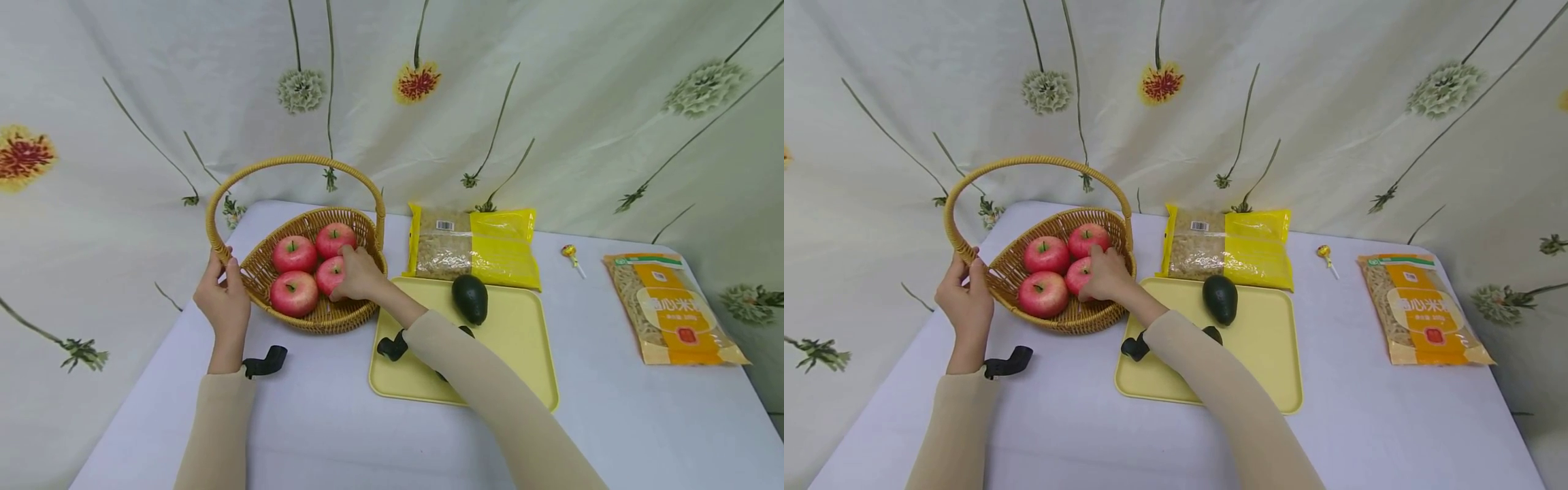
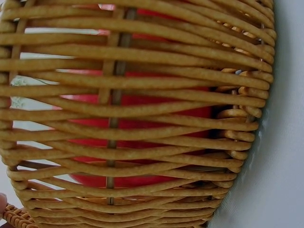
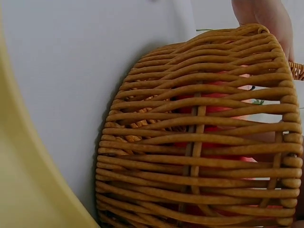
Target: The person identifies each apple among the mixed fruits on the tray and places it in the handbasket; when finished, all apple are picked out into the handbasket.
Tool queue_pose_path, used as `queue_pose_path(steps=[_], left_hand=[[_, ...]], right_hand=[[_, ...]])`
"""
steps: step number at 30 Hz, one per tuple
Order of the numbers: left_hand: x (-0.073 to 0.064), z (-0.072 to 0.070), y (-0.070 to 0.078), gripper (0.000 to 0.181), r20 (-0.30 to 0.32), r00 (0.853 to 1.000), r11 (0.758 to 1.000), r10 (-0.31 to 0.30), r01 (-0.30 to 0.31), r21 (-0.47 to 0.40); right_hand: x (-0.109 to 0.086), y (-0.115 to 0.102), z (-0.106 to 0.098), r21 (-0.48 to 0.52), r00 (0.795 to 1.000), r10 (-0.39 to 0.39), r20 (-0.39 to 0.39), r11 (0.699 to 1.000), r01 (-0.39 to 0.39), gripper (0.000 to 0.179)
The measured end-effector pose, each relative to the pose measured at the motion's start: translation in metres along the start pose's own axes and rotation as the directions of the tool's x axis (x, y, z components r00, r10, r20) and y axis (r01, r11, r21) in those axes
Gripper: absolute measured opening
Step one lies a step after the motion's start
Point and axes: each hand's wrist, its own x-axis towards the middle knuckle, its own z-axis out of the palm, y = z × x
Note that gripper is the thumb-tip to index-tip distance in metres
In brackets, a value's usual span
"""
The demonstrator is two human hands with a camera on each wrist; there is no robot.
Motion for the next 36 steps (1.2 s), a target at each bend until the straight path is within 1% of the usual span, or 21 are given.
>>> queue_pose_path(steps=[7, 15, 21, 23, 27, 31, 36], left_hand=[[0.001, 0.001, 0.001, 0.034, -0.004, 1.0, 1.0, 0.004, -0.004, -0.008], [0.002, 0.003, 0.001, 0.034, 0.004, 1.0, 1.0, -0.007, 0.007, 0.001], [0.002, 0.005, 0.002, 0.034, 0.018, 1.0, 1.0, -0.01, 0.01, 0.0], [0.002, 0.005, 0.001, 0.034, 0.02, 1.0, 1.0, -0.01, 0.01, -0.005], [0.002, 0.004, 0.001, 0.034, 0.014, 1.0, 1.0, -0.005, 0.005, -0.011], [0.003, 0.0, -0.001, 0.034, 0.007, 1.0, 1.0, -0.007, 0.007, -0.005], [0.002, -0.004, 0.0, 0.034, 0.025, 0.999, 0.999, -0.031, 0.03, 0.011]], right_hand=[[0.001, -0.001, -0.001, -0.011, 1.0, 0.017, 0.022, 1.0, -0.017, 0.077], [0.0, -0.003, -0.005, -0.034, 0.998, 0.034, 0.049, 0.999, -0.033, 0.074], [-0.006, -0.003, -0.014, -0.043, 0.998, 0.012, 0.063, 0.999, -0.009, 0.074], [-0.01, -0.002, -0.019, -0.031, 0.998, -0.008, 0.064, 0.999, 0.01, 0.078], [-0.021, -0.002, -0.034, 0.036, 0.995, -0.084, 0.053, 0.996, 0.083, 0.084], [-0.041, 0.001, -0.051, 0.103, 0.986, -0.158, 0.048, 0.983, 0.153, 0.086], [-0.077, 0.012, -0.071, 0.18, 0.985, -0.165, 0.054, 0.972, 0.153, 0.088]])
